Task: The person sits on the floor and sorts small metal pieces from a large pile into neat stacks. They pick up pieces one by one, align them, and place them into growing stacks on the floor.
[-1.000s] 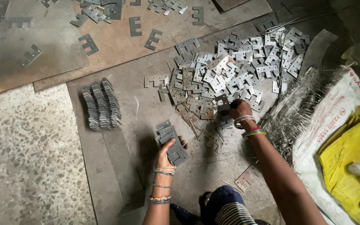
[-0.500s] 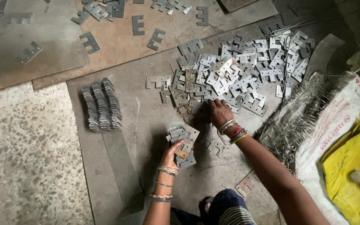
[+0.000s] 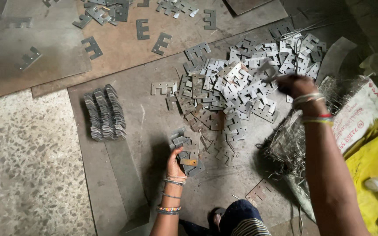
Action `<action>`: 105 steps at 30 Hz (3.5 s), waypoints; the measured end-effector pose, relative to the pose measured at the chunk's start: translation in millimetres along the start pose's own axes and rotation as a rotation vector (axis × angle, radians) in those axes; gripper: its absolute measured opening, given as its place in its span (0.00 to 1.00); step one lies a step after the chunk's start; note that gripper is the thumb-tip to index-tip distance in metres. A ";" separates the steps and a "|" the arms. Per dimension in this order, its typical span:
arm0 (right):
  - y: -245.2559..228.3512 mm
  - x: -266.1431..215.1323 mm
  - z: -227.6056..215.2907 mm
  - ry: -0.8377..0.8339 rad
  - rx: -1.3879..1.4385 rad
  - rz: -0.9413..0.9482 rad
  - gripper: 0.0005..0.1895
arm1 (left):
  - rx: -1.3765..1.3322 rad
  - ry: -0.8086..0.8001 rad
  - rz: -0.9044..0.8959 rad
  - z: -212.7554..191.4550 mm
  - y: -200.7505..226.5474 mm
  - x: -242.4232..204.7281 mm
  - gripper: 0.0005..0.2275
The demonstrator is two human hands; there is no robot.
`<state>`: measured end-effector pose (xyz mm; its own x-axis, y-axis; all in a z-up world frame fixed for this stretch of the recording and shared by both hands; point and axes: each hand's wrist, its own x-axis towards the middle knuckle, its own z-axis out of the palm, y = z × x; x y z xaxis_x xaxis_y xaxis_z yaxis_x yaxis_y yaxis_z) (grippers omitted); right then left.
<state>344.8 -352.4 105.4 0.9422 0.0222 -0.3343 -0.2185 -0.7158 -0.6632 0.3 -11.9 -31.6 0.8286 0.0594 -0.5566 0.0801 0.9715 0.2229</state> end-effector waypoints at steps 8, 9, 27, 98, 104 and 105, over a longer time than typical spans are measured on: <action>-38.4 -63.6 -3.0 0.129 0.764 -0.145 0.17 | 0.193 0.054 0.174 20.8 -12.9 -1.7 0.15; -36.7 -82.4 31.4 -0.025 0.602 -0.053 0.18 | 0.211 0.052 0.199 20.8 -15.0 -2.5 0.15; -71.5 -234.9 161.1 -0.149 0.280 -1.411 0.10 | 0.156 0.137 0.088 35.4 11.0 -17.8 0.40; 36.1 61.9 146.2 0.071 -0.846 -0.603 0.42 | 0.110 0.158 -0.066 -22.1 12.7 -21.9 0.16; 35.2 38.3 167.3 -0.160 -0.938 -0.332 0.56 | 0.023 0.040 -0.024 -5.8 17.2 -17.0 0.23; 32.6 27.8 169.7 -0.228 -0.956 -0.269 0.60 | 0.005 0.007 -0.024 -6.1 16.6 -16.7 0.23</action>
<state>320.8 -256.7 -39.2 0.8376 0.3256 -0.4387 0.3821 -0.9231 0.0445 -15.6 4.6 -23.5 0.8227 0.0375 -0.5673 0.1030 0.9715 0.2136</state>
